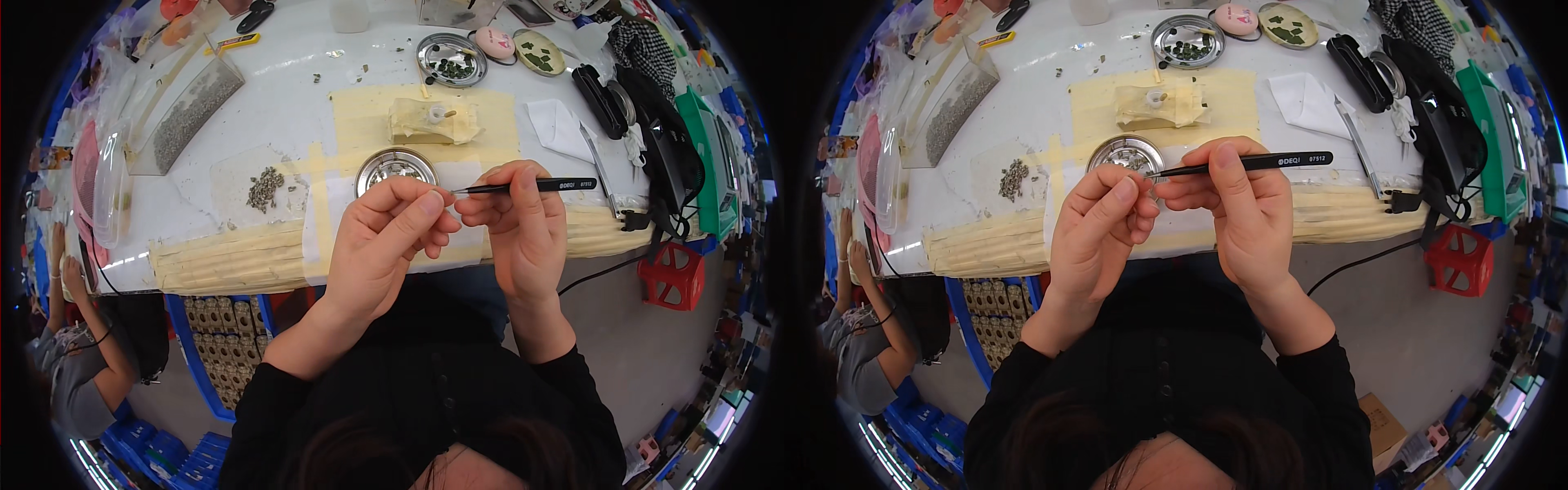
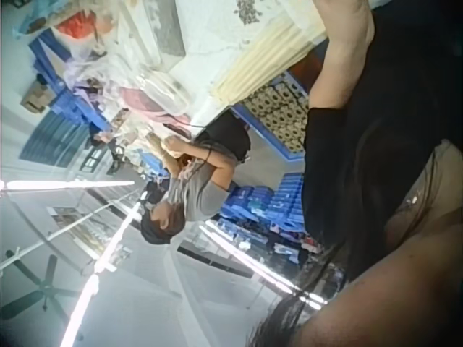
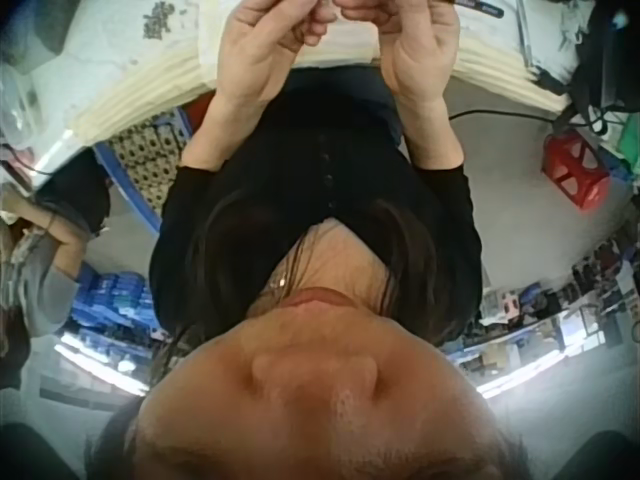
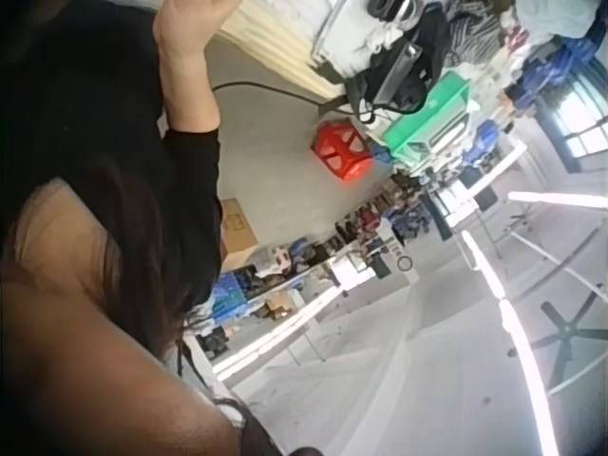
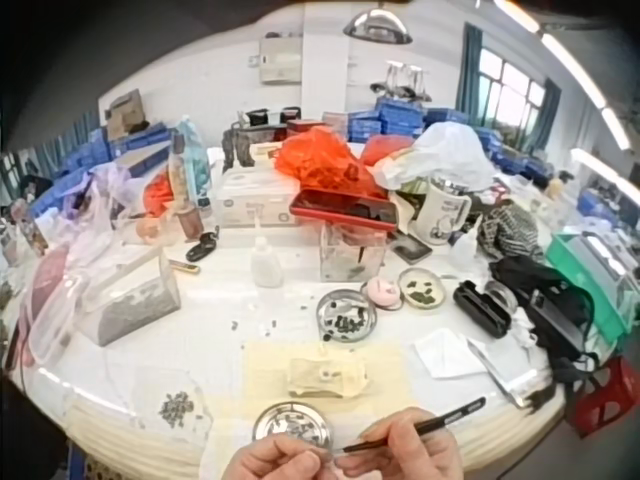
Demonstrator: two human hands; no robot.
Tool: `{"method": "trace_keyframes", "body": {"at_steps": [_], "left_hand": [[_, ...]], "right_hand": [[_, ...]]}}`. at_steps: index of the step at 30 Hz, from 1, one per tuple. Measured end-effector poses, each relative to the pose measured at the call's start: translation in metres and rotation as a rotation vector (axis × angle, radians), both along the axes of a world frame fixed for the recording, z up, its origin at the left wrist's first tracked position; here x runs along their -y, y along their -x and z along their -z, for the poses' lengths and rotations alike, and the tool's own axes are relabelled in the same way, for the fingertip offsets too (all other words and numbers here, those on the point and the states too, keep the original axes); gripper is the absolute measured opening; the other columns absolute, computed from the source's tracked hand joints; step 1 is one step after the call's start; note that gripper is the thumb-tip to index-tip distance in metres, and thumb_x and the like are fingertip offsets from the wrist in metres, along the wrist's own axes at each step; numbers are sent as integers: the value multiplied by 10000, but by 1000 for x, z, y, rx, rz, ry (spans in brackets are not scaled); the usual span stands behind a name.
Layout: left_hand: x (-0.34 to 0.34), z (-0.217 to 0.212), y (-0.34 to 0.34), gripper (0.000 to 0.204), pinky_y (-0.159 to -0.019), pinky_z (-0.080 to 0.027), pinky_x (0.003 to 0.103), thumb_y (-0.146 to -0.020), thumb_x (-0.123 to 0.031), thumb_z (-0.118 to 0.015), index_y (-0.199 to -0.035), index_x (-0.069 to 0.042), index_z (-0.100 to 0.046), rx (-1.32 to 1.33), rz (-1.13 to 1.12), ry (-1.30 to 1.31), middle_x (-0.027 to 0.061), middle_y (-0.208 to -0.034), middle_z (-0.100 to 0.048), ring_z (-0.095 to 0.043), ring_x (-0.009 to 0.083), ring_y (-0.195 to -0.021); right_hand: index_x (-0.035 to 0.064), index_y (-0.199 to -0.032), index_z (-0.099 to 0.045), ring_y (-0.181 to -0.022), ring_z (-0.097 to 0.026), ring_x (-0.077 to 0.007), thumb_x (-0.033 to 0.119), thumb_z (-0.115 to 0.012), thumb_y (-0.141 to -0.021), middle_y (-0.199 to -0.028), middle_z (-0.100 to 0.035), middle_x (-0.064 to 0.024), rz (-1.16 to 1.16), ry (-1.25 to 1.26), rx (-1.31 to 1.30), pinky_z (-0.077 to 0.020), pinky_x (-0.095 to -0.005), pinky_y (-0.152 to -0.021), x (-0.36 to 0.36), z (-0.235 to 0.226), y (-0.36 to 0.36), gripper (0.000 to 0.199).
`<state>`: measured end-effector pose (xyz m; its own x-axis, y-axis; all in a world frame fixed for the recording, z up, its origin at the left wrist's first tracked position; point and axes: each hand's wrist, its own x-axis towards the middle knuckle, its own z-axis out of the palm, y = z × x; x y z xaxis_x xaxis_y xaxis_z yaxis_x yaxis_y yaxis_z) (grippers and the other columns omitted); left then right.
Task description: Assemble small parts or components onto a base using tweezers and hands at a workbench.
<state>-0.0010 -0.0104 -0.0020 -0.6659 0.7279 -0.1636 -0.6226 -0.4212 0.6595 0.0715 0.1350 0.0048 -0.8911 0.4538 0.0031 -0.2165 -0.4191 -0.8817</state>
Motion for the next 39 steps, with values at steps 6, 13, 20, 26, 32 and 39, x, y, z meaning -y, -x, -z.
{"method": "trace_keyframes", "body": {"at_steps": [6, 13, 20, 26, 32, 39], "left_hand": [[-1, 1, 3, 145, -659, -466, 219, -964, -172, -558, -1000, -42, -611, 110, 61, -59, 52, -864, -659, -602, 86, -757], [-2, 2, 3, 134, -654, -456, 221, -976, -183, -533, -980, -60, -586, 156, 84, -94, 50, -853, -649, -585, 87, -747], [-4, -2, 2, 158, -601, -417, 216, -992, -209, -474, -976, -65, -535, 145, 88, -43, 37, -753, -598, -527, 90, -686], [-2, 4, 4, 165, -617, -433, 225, -998, -222, -473, -1002, -68, -533, 150, 143, -164, 51, -800, -620, -544, 110, -688], [-3, 3, 3, 176, -622, -431, 232, -993, -234, -477, -967, -68, -528, 176, 148, -167, 53, -790, -616, -543, 120, -686], [-3, 4, 3, 184, -619, -431, 235, -991, -233, -470, -949, -65, -529, 191, 151, -180, 58, -781, -617, -545, 125, -685]], "right_hand": [[-50, -973, -580, -752, -691, -187, 229, -461, -1007, -854, -680, -154, 68, -164, -39, -573, -293, -701, 4, -2, -1, 306], [-63, -987, -573, -786, -687, -182, 160, -492, -991, -867, -673, -155, 89, -283, -148, -569, -287, -733, 8, -2, -1, 238], [-75, -1012, -567, -810, -685, -190, 136, -498, -985, -884, -667, -158, 58, -350, -193, -571, -289, -748, 7, -1, 0, 224], [-73, -1018, -567, -815, -687, -196, 156, -499, -987, -887, -668, -162, 41, -268, -157, -574, -298, -745, 6, -2, 0, 241], [-72, -1024, -565, -814, -690, -202, 171, -503, -987, -887, -672, -170, 21, -254, -169, -574, -300, -745, 5, -1, 1, 253], [-70, -1018, -572, -813, -690, -203, 161, -507, -985, -885, -679, -174, 0, -290, -189, -572, -296, -738, 3, 1, 1, 242]]}}
